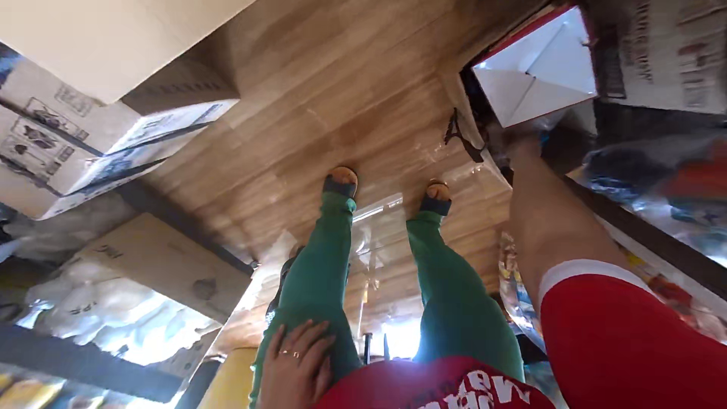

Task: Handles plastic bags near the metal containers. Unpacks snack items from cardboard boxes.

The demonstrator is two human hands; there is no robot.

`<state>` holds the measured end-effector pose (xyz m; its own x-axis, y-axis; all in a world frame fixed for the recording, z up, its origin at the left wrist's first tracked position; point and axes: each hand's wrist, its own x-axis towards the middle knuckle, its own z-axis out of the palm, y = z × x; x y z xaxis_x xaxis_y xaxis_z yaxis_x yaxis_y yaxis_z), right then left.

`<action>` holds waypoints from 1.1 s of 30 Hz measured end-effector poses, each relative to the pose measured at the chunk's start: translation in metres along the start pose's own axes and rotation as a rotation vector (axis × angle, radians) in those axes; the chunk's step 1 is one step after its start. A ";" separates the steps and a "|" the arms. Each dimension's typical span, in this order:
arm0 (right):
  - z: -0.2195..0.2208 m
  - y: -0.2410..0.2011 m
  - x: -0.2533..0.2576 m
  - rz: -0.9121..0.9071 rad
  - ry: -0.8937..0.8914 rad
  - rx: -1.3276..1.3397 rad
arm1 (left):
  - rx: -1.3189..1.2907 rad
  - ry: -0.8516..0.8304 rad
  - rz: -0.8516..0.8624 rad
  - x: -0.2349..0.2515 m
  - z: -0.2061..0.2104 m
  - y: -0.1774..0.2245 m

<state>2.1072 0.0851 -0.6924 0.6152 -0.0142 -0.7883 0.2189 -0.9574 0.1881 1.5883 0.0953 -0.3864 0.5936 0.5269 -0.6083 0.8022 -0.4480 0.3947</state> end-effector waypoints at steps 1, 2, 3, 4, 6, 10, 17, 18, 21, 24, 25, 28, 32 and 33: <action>0.001 0.000 0.005 0.009 0.017 0.006 | 0.012 0.003 -0.010 0.002 -0.001 0.000; 0.001 -0.002 0.009 0.010 0.021 -0.016 | 0.026 0.010 -0.015 0.004 -0.002 0.000; 0.000 -0.004 0.009 0.008 0.011 -0.058 | 0.038 0.020 -0.010 0.005 -0.003 0.000; -0.001 -0.004 0.005 0.010 -0.008 -0.104 | 0.044 0.026 0.003 0.006 -0.004 0.001; -0.003 -0.003 -0.001 -0.022 -0.016 -0.120 | 0.049 0.040 0.038 0.010 -0.005 0.003; -0.002 0.016 -0.010 -0.037 0.021 0.191 | 0.000 0.022 0.083 0.015 -0.007 0.009; -0.048 0.014 -0.147 -0.049 0.218 0.370 | -0.167 -0.180 0.031 0.026 -0.024 0.021; -0.048 0.008 -0.168 -0.068 0.269 0.375 | -0.188 -0.229 0.007 0.026 -0.026 0.021; -0.039 -0.021 -0.231 -0.200 0.299 0.381 | -0.261 -0.373 -0.066 0.027 -0.031 0.013; -0.044 -0.062 -0.313 -0.380 -0.011 0.181 | -0.349 -0.467 -0.110 0.024 -0.041 0.002; -0.051 -0.077 -0.339 -0.440 -0.132 0.074 | -0.375 -0.471 -0.123 0.024 -0.045 -0.001; -0.075 -0.115 -0.407 -0.535 -0.383 -0.250 | -0.441 -0.414 -0.162 0.022 -0.065 -0.013; -0.111 -0.138 -0.451 -0.579 -0.432 -0.341 | -0.463 -0.347 -0.209 0.010 -0.114 -0.041; -0.118 -0.140 -0.457 -0.568 -0.409 -0.323 | -0.472 -0.351 -0.219 0.002 -0.128 -0.051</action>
<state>1.8845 0.2593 -0.2892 0.0270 0.2885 -0.9571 0.6664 -0.7189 -0.1980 1.5573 0.2120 -0.3195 0.4196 0.2664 -0.8677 0.8925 0.0529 0.4478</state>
